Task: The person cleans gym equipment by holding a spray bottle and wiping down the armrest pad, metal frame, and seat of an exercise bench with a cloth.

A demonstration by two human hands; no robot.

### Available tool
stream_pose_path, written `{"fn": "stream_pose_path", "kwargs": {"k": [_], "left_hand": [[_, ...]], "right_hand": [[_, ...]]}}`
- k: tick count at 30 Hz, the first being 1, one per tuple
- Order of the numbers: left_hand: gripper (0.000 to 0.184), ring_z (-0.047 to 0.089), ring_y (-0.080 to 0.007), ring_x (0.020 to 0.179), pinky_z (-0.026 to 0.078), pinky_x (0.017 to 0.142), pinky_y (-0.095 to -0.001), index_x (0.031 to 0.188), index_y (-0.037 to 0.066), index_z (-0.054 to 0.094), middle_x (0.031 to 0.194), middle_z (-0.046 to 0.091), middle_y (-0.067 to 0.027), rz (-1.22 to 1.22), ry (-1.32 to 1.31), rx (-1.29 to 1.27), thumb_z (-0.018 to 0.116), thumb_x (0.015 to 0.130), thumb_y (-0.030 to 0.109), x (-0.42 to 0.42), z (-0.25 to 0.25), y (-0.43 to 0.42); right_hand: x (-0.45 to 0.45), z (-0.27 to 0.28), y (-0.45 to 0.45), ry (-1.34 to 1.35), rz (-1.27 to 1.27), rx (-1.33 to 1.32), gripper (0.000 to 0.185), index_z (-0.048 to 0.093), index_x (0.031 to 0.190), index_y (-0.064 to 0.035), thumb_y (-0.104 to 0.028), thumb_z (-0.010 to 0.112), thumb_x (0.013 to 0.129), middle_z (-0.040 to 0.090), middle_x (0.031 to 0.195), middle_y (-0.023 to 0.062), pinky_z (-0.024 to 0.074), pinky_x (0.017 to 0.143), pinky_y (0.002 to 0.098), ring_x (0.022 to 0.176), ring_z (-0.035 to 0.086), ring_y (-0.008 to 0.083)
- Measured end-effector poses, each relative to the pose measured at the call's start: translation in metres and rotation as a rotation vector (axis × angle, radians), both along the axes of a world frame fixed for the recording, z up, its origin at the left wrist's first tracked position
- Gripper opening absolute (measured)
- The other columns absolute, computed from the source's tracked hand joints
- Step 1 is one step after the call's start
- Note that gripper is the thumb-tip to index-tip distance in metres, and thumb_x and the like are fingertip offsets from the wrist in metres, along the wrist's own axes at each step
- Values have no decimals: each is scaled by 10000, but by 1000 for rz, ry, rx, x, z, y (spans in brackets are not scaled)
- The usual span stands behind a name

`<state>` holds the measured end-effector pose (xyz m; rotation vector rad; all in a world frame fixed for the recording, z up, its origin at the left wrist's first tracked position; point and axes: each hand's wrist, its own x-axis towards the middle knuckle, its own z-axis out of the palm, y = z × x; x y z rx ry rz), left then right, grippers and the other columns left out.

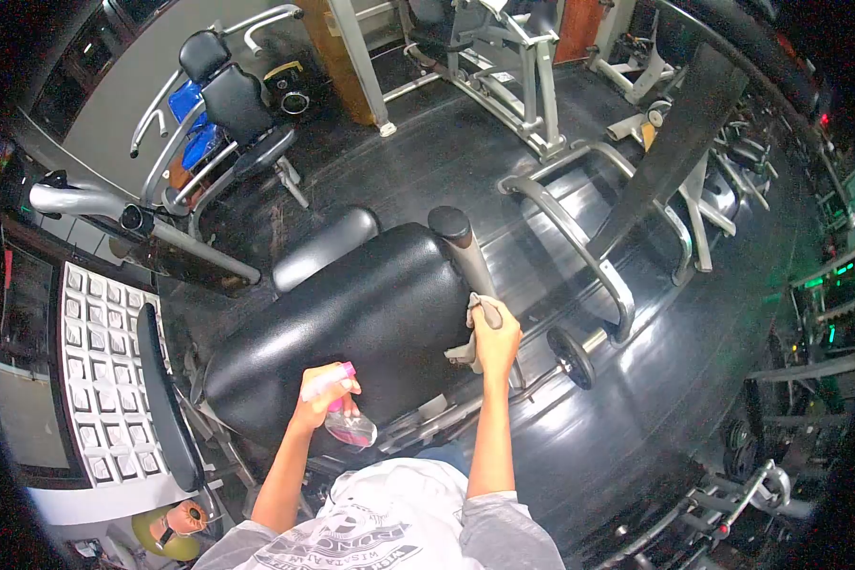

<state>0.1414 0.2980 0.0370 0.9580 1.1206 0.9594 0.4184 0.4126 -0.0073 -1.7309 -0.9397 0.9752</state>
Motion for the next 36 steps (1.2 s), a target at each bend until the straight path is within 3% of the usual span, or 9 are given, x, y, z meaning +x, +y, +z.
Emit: {"fn": "stream_pose_path", "kwargs": {"k": [7,11,15,17,19,20,23,29,36], "left_hand": [[175,643,-180,538,554,548,-325,858,-43,630,811,656,-112,7,-3,12,644,917,121,1,0,1],[168,644,-183,535,550,541,-319,860,-46,631,808,656,-116,9,-7,24,639,918,111,0,-3,0],[163,644,-185,532,552,538,-321,862,-50,631,801,657,-118,20,-31,35,639,916,104,0,-3,0],[161,641,-185,531,556,535,-328,862,-53,632,805,659,-121,21,-16,32,642,913,100,0,-4,0],[162,641,-185,530,557,532,-329,861,-54,632,808,659,-122,26,-19,32,643,911,99,0,-5,0],[162,642,-186,530,557,529,-330,860,-55,631,810,660,-123,31,-21,33,644,910,98,0,-5,0],[162,640,-186,526,559,531,-328,861,-54,633,808,659,-123,37,-18,37,646,908,100,2,-3,0],[163,637,-182,526,568,541,-332,864,-48,634,809,656,-119,17,2,38,652,904,109,0,-7,-1],[160,634,-177,526,571,541,-331,865,-47,632,815,654,-118,48,-27,48,646,916,104,3,-7,-1]], "right_hand": [[24,-31,7,104,68,-50,285,756,1059,-42,-197,695,827,741,902,72,497,807,294,860,652,135],[33,-34,30,148,233,-136,290,765,1022,-44,-236,687,819,746,893,87,501,797,307,854,668,148],[-8,15,23,-122,18,107,285,745,1009,-30,-251,697,835,738,878,166,517,794,357,851,718,268],[-17,5,12,-137,-84,162,245,734,1011,-20,-195,709,841,739,878,162,521,800,357,845,719,270],[-26,8,-3,23,-87,244,192,725,1008,-16,-113,699,845,739,905,154,526,813,359,864,717,281],[-31,-12,-8,-66,-102,358,172,722,990,-21,-39,701,821,733,923,133,530,815,356,882,710,266],[-44,-5,-35,-244,54,558,238,731,987,-73,-25,744,754,704,945,103,538,790,354,872,696,252],[-26,-26,-44,-404,134,560,296,732,997,-127,-64,773,712,686,921,86,544,742,381,842,682,281],[-29,-13,-17,-326,-120,469,182,715,995,-34,-45,726,813,703,964,122,519,814,376,900,686,282]]}}
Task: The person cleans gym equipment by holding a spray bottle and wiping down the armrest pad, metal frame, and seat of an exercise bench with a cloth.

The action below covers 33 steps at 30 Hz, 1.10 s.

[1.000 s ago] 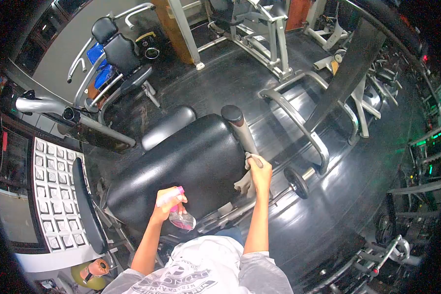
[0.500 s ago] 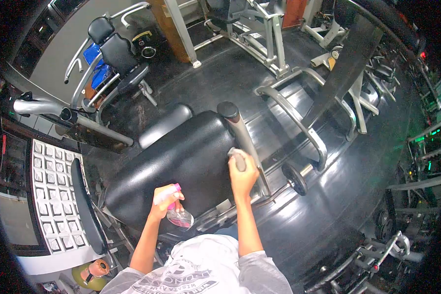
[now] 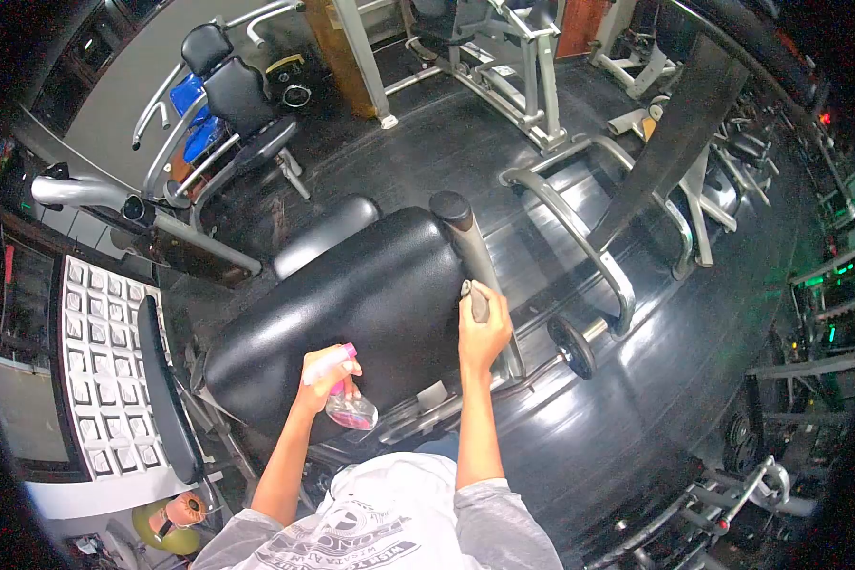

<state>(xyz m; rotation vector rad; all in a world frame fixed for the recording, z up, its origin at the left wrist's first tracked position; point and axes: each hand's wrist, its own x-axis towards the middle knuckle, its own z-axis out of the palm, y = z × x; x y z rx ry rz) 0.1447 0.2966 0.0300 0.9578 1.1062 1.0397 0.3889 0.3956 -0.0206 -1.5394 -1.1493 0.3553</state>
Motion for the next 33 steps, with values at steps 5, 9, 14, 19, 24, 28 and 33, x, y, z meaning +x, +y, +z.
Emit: {"fn": "stream_pose_path", "kwargs": {"k": [5,9,14,19,24,28,33], "left_hand": [[148,635,-174,527,573,540,-334,869,-47,631,819,653,-122,10,2,10,638,922,92,2,0,0],[141,635,-175,523,571,537,-330,874,-45,633,822,656,-120,10,-6,43,639,919,88,1,-6,-1],[129,635,-165,515,564,525,-311,861,-38,644,799,664,-108,20,19,62,635,918,77,5,-4,-1],[133,630,-133,503,529,491,-273,841,-36,657,716,652,-72,108,76,89,653,910,77,22,0,-4],[218,610,-114,481,492,453,-261,776,-17,654,613,592,-28,171,340,11,686,891,165,40,5,-17],[263,609,-124,483,493,451,-268,763,-14,647,637,600,-44,203,351,-59,678,889,215,40,7,-22],[221,611,-122,492,494,461,-267,790,-12,653,674,617,-43,174,347,-18,675,881,189,22,7,-37]], "right_hand": [[-25,12,-27,-3,219,41,233,731,992,-86,-26,736,767,710,959,90,543,778,362,881,692,261],[-42,-12,-64,-89,425,41,297,735,1007,-142,-109,797,719,691,932,57,554,745,365,855,690,245],[-14,-6,-49,-122,318,-3,268,716,1014,-111,-76,757,751,695,958,95,548,771,378,877,688,294],[-4,1,-28,-58,189,-49,225,703,1025,-75,-99,746,806,699,987,99,523,817,389,927,677,299],[-9,-4,-31,75,147,-96,217,695,1032,-52,-108,747,829,700,983,119,518,825,382,926,683,287],[-25,-8,-35,210,123,-132,208,691,1035,-28,-105,738,847,711,1012,129,515,854,381,947,688,281],[-66,6,-66,96,344,-18,227,712,1036,-64,-87,742,812,715,1017,111,532,840,364,951,691,272]]}}
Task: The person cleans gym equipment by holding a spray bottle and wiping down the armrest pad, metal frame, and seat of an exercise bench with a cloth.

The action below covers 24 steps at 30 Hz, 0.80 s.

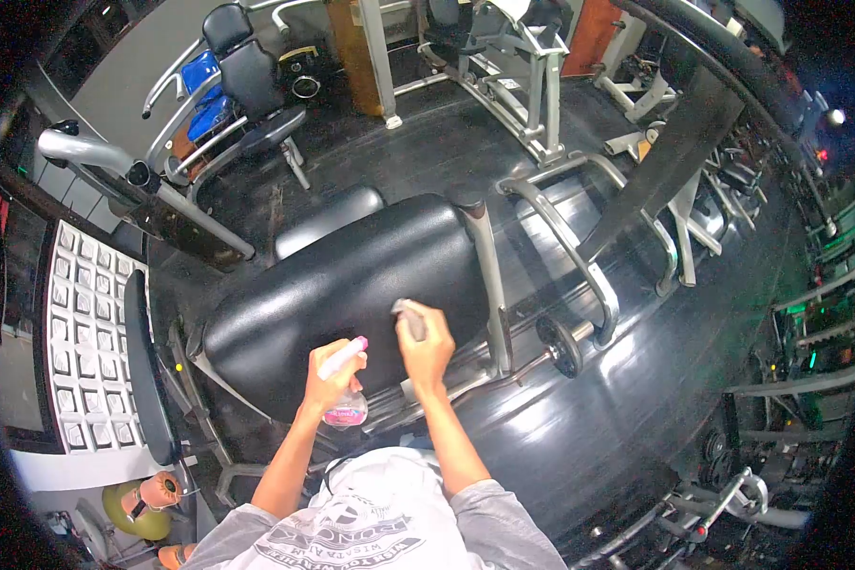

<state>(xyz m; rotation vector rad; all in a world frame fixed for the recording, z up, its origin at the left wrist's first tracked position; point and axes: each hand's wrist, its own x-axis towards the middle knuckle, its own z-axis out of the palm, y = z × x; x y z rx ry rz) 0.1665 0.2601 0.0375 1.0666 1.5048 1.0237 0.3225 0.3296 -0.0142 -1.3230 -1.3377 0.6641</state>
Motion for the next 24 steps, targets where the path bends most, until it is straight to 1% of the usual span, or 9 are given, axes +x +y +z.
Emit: {"fn": "stream_pose_path", "kwargs": {"k": [2,3,6,9,12,15,20,22,24], "left_hand": [[143,614,-144,468,498,448,-274,824,-23,648,693,640,-66,27,-111,6,646,874,111,-10,3,-9],[160,611,-119,490,498,466,-263,831,-21,663,696,630,-42,30,-111,12,679,872,132,-16,4,-14],[127,615,-129,488,505,467,-268,847,-28,660,722,645,-62,63,-202,23,663,878,95,-33,5,-32],[94,619,-152,481,508,465,-274,856,-32,649,759,659,-90,88,-246,13,647,880,59,-51,11,-51],[102,625,-167,485,502,460,-275,857,-28,641,760,656,-97,118,-282,28,654,884,69,-61,13,-65],[115,626,-165,491,502,465,-276,860,-28,640,765,654,-98,155,-286,-3,656,886,82,-67,14,-74],[111,619,-158,488,509,479,-279,863,-36,641,770,654,-96,167,-247,20,642,879,74,-77,12,-83],[106,619,-157,490,510,480,-279,870,-38,643,770,654,-95,150,-249,42,637,880,68,-82,12,-85],[102,619,-157,491,511,482,-278,878,-39,646,770,654,-95,137,-254,65,631,880,62,-86,13,-89]], "right_hand": [[-12,-2,-19,-84,182,55,257,721,1033,-101,-102,763,780,708,997,89,543,799,364,926,688,268],[-16,-5,-28,-178,245,64,283,723,1038,-131,-118,775,760,691,967,67,549,769,373,901,682,264],[-8,-13,-32,-333,245,124,298,707,1032,-154,-111,775,746,671,941,48,550,756,371,886,675,250],[12,-13,-11,-284,72,98,250,688,1007,-98,-86,743,763,691,1015,78,538,801,381,915,673,280],[20,-5,7,-160,-117,-24,206,690,1036,-73,-82,708,830,695,1004,98,530,819,388,925,680,295],[-6,1,3,-124,-142,53,197,704,1039,-75,-93,709,843,701,1012,100,529,828,382,928,683,295],[-57,7,-42,-162,163,113,253,732,1035,-131,-103,750,784,702,986,65,541,792,365,910,685,252],[-60,-1,-58,-301,213,114,304,723,1052,-170,-153,782,755,681,986,21,545,770,367,896,678,233],[-45,-8,-57,-366,223,122,298,713,1045,-170,-149,778,755,672,983,21,545,774,368,903,674,236]]}}
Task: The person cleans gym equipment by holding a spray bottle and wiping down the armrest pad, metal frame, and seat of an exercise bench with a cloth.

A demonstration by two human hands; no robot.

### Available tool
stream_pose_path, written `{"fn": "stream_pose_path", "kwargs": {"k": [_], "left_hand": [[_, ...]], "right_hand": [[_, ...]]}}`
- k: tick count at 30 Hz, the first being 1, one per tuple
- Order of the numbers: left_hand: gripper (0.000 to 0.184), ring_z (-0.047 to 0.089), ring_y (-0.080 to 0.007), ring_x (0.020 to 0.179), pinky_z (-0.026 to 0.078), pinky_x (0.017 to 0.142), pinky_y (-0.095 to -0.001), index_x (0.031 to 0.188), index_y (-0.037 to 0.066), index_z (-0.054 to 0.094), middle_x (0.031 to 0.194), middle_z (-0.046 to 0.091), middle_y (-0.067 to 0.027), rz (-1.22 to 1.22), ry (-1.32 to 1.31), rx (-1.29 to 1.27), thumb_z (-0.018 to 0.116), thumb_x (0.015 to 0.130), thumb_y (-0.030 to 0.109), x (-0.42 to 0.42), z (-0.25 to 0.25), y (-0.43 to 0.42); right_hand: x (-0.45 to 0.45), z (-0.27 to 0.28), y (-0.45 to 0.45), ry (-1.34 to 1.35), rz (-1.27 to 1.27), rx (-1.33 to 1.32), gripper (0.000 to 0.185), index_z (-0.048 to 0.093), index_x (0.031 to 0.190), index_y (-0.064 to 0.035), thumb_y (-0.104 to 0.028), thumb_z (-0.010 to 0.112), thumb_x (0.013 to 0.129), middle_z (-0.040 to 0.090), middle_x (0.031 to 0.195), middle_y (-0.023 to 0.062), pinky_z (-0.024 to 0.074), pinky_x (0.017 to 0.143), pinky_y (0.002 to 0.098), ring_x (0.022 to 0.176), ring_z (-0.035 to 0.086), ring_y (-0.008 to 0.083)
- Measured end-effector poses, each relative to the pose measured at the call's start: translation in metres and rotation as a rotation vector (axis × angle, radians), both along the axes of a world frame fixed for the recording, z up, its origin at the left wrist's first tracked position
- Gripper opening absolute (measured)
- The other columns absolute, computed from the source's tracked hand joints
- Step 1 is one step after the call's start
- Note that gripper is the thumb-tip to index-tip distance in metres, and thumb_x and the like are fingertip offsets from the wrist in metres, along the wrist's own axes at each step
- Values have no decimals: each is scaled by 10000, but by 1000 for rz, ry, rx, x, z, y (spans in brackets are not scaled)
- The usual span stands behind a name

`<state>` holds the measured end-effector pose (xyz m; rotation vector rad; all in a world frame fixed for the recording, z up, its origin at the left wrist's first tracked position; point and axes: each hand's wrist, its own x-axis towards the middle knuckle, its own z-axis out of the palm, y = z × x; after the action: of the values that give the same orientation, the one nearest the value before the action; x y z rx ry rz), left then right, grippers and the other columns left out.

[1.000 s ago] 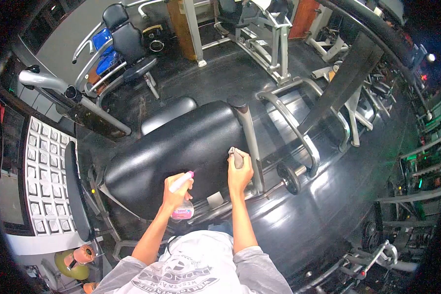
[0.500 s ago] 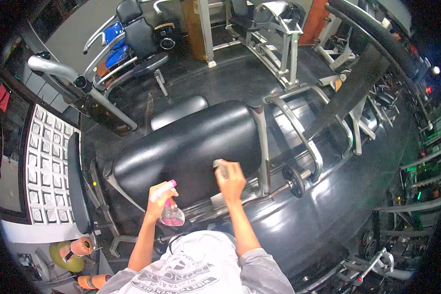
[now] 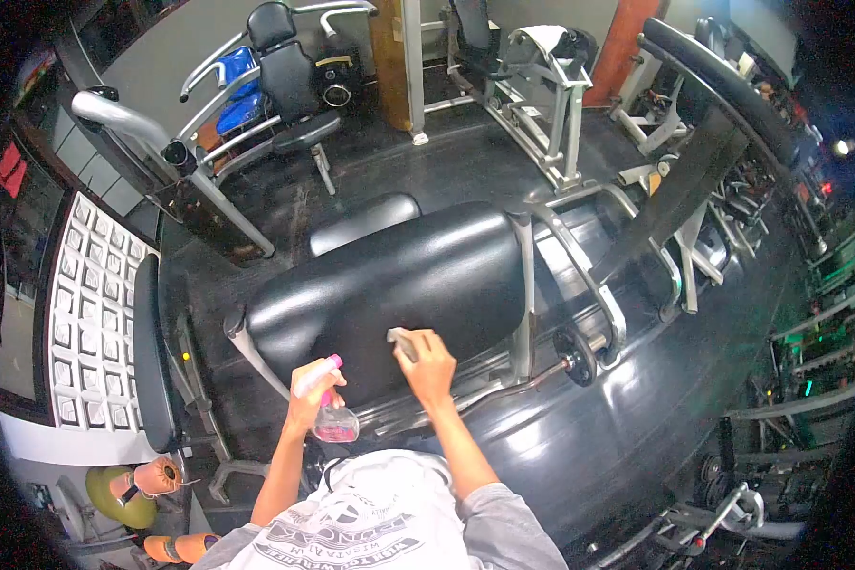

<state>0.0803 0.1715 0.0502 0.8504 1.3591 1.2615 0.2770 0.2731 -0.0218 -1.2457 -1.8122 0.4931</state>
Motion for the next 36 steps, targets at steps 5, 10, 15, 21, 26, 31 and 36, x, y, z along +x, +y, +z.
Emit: {"fn": "stream_pose_path", "kwargs": {"k": [5,10,15,21,26,31,36], "left_hand": [[107,621,-148,496,510,480,-267,879,-38,651,773,655,-92,-25,7,-6,638,886,68,-7,0,-10],[117,617,-144,489,500,471,-262,876,-33,654,753,651,-83,-14,-15,-4,641,894,81,-14,-10,-17],[127,608,-137,474,492,458,-263,869,-29,660,723,645,-73,4,-23,-13,646,893,96,-19,-14,-18],[160,584,-157,430,477,401,-280,853,-41,652,694,640,-92,-41,46,18,624,877,115,-25,-32,-10],[190,585,-122,435,459,414,-266,799,-9,683,667,642,-55,5,41,25,643,878,159,-20,-35,-4],[182,596,-127,443,473,421,-264,814,-12,683,681,647,-62,-52,-8,43,649,879,154,-28,-34,-16],[164,610,-135,466,487,440,-265,874,-31,675,729,657,-73,-70,-58,31,647,884,130,-57,-34,-49]], "right_hand": [[39,4,36,86,-305,-39,199,684,1019,-86,-110,714,824,691,1011,100,534,806,397,945,673,305],[-2,7,30,237,-342,-22,199,695,1035,-67,-110,715,841,701,1014,118,530,822,385,936,687,296],[-59,11,-23,175,-64,-51,255,714,1040,-103,-98,748,787,699,1003,91,542,805,368,919,692,270],[-25,-3,-27,199,-261,-90,212,708,1039,-84,-119,725,830,698,1015,101,527,846,380,953,682,287],[-2,-9,-35,386,-368,-208,172,692,1047,-36,-73,693,879,713,998,76,553,789,352,914,683,194],[-22,15,-34,542,-453,-216,182,683,1084,-47,-104,688,911,706,975,27,580,615,262,845,677,138],[-76,-5,-13,509,-407,-159,186,708,1066,-56,-110,691,888,719,1015,105,529,832,349,930,694,220]]}}
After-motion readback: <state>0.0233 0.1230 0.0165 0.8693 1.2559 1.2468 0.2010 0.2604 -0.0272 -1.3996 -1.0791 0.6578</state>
